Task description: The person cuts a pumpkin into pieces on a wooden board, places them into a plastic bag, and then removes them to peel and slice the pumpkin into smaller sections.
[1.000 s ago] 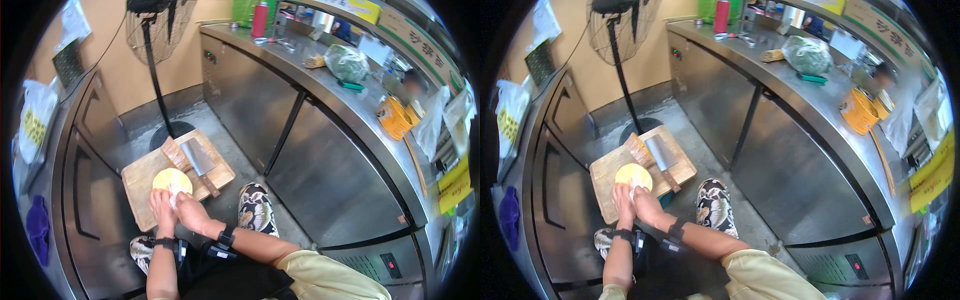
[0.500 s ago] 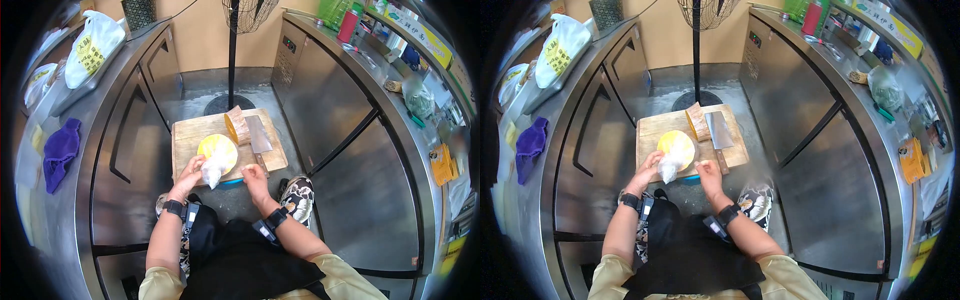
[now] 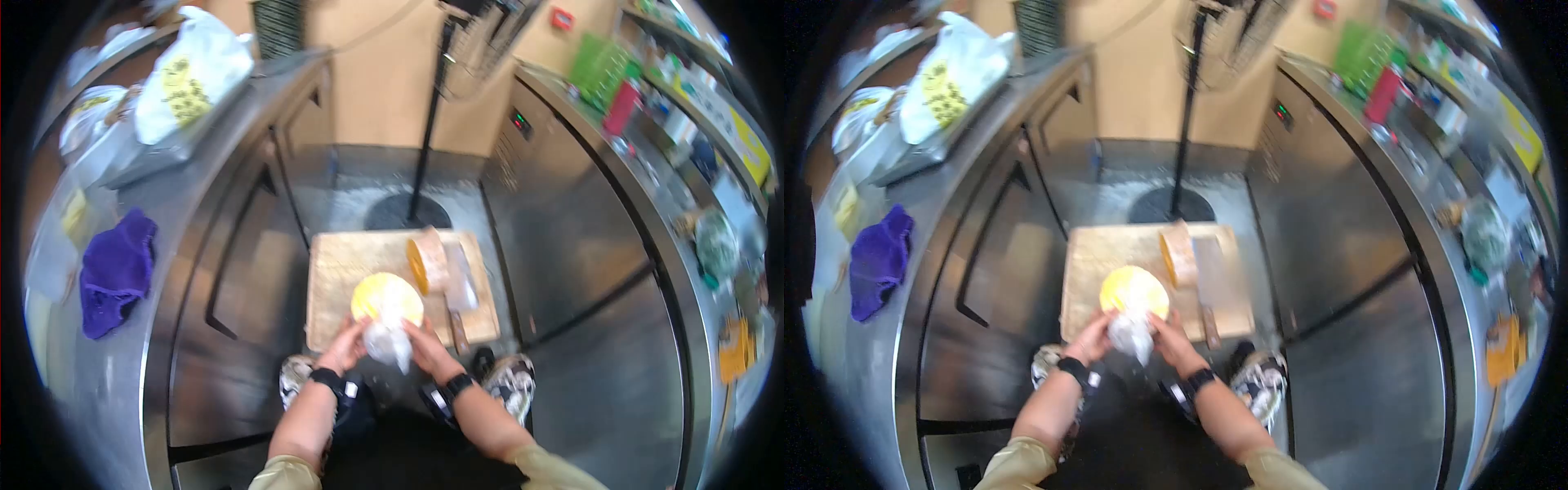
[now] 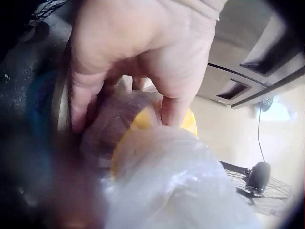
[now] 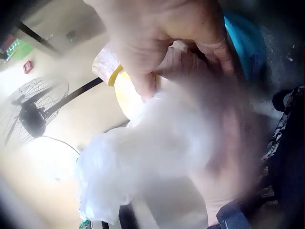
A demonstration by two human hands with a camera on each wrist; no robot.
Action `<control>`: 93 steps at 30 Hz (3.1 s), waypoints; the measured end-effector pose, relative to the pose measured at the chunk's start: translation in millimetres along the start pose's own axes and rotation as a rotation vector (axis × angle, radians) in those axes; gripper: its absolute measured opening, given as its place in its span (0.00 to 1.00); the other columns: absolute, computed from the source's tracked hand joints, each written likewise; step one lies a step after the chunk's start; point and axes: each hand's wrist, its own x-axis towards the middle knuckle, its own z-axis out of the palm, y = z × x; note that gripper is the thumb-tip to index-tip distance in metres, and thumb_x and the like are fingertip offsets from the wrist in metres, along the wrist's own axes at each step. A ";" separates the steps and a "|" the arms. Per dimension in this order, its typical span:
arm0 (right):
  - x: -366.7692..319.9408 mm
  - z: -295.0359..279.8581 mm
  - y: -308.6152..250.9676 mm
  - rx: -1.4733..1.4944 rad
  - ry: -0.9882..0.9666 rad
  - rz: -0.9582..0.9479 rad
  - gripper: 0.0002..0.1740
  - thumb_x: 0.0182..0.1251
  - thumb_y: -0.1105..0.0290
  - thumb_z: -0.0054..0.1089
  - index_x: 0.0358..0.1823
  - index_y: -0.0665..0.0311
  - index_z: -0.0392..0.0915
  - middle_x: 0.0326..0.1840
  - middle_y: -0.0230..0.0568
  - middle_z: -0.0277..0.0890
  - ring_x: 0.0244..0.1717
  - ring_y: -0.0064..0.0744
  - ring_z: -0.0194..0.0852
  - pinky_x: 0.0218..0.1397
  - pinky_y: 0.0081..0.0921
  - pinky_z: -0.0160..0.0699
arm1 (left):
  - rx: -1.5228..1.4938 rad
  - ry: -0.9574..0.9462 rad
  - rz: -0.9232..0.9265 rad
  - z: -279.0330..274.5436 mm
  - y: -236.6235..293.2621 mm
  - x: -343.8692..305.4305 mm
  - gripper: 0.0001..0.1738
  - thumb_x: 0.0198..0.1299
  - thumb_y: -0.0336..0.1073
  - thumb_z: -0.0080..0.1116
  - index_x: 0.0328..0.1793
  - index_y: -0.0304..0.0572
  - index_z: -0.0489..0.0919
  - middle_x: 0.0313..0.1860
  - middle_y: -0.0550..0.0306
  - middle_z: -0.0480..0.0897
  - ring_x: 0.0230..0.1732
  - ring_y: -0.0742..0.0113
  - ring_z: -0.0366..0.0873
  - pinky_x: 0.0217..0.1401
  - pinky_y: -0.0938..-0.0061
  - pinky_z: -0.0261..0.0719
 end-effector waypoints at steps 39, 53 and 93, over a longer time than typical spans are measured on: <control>-227.5 374.0 -108.8 -0.192 -1.031 -0.167 0.32 0.70 0.55 0.56 0.69 0.61 0.60 0.56 0.41 0.73 0.53 0.29 0.75 0.55 0.29 0.76 | -0.293 -0.338 0.366 -48.3 -4.6 -122.0 0.25 0.66 0.33 0.55 0.68 0.39 0.65 0.58 0.52 0.74 0.60 0.61 0.74 0.66 0.64 0.74; -219.2 556.1 -66.5 -1.081 -0.935 -0.470 0.27 0.77 0.52 0.39 0.68 0.63 0.62 0.54 0.44 0.73 0.51 0.32 0.76 0.46 0.32 0.85 | -0.244 -0.435 0.366 -59.5 -3.4 -128.4 0.23 0.68 0.33 0.51 0.68 0.36 0.65 0.56 0.50 0.75 0.60 0.61 0.74 0.66 0.64 0.74; 11.0 -21.8 -98.5 -1.253 0.423 -0.944 0.41 0.49 0.63 0.75 0.64 0.67 0.64 0.63 0.54 0.63 0.64 0.54 0.60 0.67 0.43 0.62 | 0.881 -0.363 0.099 80.7 48.5 -72.8 0.19 0.65 0.32 0.58 0.61 0.37 0.74 0.52 0.57 0.79 0.54 0.72 0.76 0.60 0.75 0.73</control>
